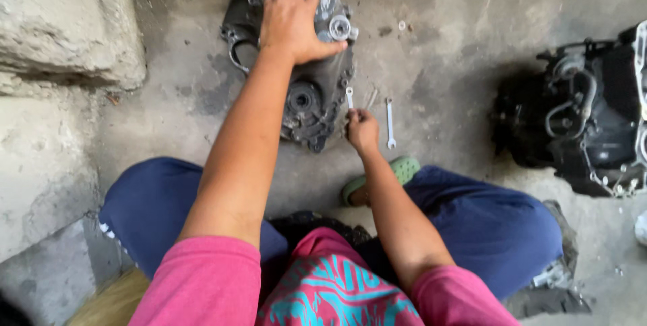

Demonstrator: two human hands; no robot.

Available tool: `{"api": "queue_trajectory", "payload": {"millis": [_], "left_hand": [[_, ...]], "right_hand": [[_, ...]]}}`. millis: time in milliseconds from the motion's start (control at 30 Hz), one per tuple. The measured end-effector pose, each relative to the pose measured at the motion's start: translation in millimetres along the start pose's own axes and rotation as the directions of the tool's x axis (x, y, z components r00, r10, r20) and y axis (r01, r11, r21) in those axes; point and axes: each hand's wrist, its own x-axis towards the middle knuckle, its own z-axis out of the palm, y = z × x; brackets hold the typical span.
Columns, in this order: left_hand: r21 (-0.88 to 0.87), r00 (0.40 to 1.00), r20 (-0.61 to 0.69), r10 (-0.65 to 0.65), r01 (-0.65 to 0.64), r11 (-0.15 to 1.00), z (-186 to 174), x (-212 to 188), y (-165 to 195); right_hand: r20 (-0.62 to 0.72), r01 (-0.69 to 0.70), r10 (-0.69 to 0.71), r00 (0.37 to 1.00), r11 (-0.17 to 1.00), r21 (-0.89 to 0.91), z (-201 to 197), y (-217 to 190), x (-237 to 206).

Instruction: The person sits on the floor and uses a wrench to loosen and remove bolts from a disassembled engine block. They repeatedly reposition the wrench and adjust their grip while working on multiple bolt locations around the engine casing.

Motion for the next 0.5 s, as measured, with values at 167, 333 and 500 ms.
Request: {"api": "queue_trajectory", "payload": {"millis": [167,333,500], "left_hand": [[0.023,0.998,0.057,-0.029,0.028,0.999,5,-2,-3],[0.034,0.997,0.070,-0.037,0.034,0.999,3,2,-1],[0.034,0.998,0.055,-0.028,0.026,0.999,2,0,0]], "right_hand": [[-0.037,0.201,-0.204,0.978,0.977,-0.074,-7,6,3],[0.094,0.023,-0.028,0.995,0.998,0.053,-10,14,-11],[-0.019,0.093,-0.095,0.995,0.993,-0.067,5,17,-21]]}}
